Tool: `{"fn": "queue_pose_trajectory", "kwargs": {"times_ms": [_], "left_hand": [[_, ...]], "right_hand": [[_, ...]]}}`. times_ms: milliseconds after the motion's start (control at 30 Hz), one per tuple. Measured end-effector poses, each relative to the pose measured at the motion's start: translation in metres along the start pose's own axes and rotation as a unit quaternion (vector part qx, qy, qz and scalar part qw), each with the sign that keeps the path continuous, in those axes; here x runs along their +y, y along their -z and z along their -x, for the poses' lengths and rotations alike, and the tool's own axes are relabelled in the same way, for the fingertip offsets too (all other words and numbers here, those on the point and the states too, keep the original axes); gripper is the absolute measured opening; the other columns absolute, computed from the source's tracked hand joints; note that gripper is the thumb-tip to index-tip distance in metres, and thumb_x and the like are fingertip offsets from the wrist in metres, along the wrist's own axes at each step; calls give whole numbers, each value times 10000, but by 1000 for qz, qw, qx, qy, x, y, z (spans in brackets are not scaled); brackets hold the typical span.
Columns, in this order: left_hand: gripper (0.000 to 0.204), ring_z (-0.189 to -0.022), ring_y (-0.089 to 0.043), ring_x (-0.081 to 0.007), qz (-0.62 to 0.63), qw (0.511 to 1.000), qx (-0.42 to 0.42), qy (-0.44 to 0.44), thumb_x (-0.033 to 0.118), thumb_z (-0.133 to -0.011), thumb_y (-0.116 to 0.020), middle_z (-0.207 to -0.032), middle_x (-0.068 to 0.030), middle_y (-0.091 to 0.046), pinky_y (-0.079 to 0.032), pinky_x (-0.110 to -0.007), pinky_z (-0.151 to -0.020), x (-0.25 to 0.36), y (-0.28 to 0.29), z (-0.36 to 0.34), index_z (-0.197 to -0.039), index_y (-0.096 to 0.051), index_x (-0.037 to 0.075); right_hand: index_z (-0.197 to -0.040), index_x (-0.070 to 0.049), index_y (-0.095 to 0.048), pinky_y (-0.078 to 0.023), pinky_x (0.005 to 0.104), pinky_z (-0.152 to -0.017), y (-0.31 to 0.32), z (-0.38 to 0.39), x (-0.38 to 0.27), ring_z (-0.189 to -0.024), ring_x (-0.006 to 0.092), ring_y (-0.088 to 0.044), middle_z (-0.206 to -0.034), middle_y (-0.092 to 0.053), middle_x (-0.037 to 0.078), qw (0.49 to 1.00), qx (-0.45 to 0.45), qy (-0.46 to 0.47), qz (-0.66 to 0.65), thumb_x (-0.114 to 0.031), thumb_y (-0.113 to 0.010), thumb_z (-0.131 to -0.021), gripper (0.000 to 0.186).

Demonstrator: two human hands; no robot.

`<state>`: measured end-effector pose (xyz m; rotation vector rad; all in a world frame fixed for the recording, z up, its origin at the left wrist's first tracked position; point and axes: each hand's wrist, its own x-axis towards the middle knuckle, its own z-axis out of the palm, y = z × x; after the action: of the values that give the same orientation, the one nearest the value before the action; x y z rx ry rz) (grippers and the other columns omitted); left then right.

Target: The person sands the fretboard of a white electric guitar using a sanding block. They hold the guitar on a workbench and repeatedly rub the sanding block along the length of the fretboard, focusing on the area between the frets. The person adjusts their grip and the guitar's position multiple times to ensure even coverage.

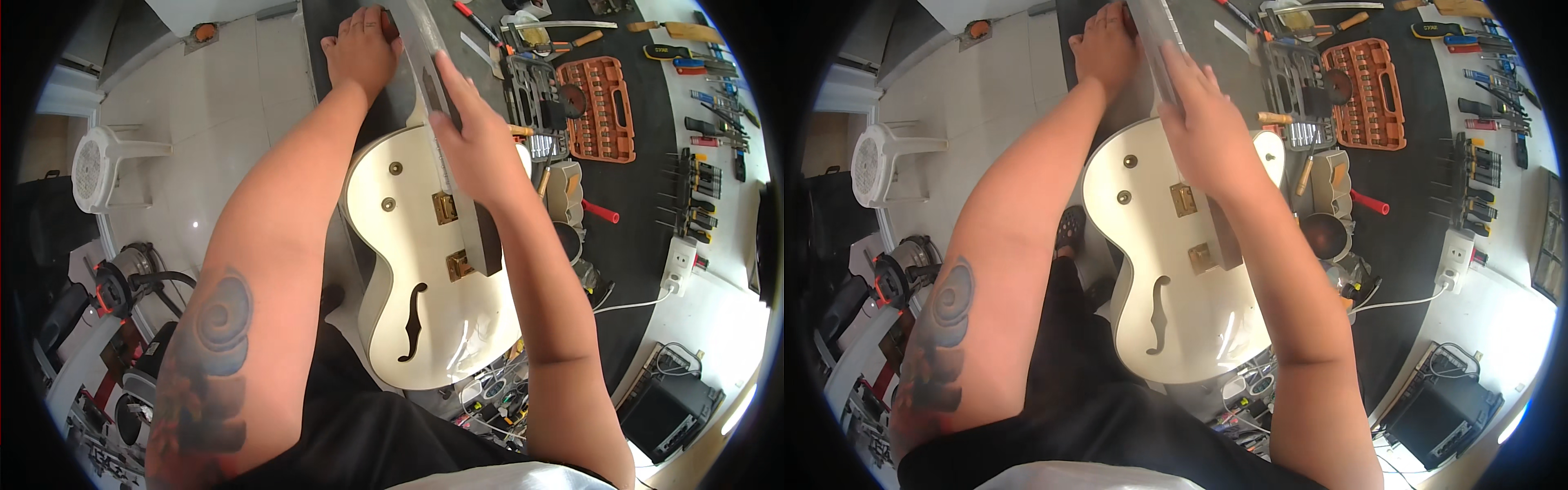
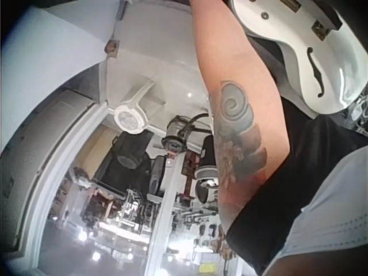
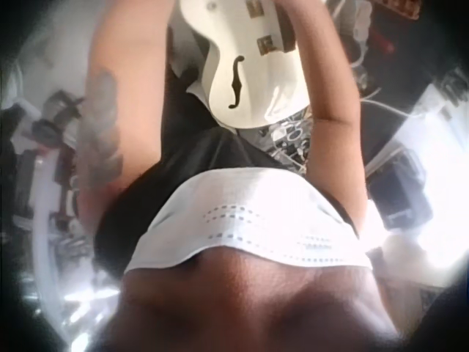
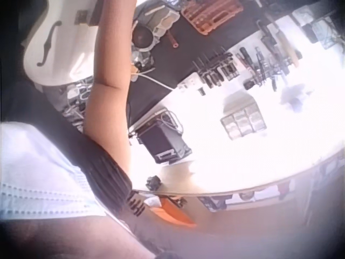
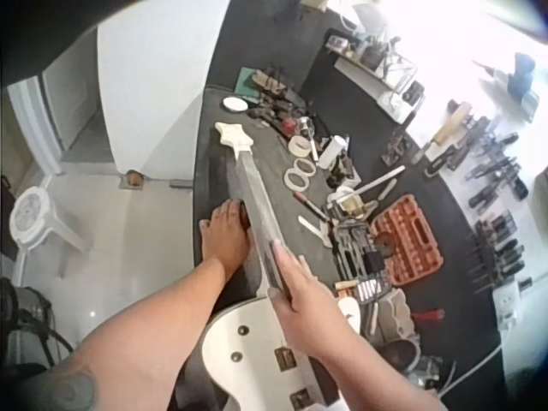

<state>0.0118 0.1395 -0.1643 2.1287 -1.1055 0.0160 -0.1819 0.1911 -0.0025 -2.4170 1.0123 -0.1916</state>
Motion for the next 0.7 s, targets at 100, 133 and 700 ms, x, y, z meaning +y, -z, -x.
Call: {"fn": "queue_pose_trajectory", "kwargs": {"times_ms": [100, 133, 700], "left_hand": [[548, -1391, -568, -320, 27, 999, -25, 5, 273, -953, -718, -1426, -142, -653, -403, -626, -1125, 11, 8, 3, -1442, -555, 87], [490, -1365, -581, -284, 28, 999, -40, 9, 306, -952, -736, -1374, -88, -669, -405, -604, -1085, 7, 12, 4, -1374, -572, 118], [521, -1354, -595, -326, 23, 996, -65, 62, 275, -956, -712, -1400, -135, -667, -411, -612, -1115, 8, 27, -3, -1419, -570, 83]], "right_hand": [[-1694, -114, -286, -280, 610, -1277, 2, -2, 3, -1578, 515, -290, -1699, -390, 216, 1000, -4, -10, 12, -116, -534, -1056, 684], [-1696, -116, -283, -279, 613, -1277, 0, 3, 3, -1579, 514, -290, -1695, -399, 211, 1000, -11, -8, 4, -106, -536, -1053, 691], [-1692, -96, -335, -293, 451, -1279, 1, 52, -4, -1617, 419, -278, -1677, -450, 208, 998, -12, -20, -52, -13, -563, -1021, 714]]}}
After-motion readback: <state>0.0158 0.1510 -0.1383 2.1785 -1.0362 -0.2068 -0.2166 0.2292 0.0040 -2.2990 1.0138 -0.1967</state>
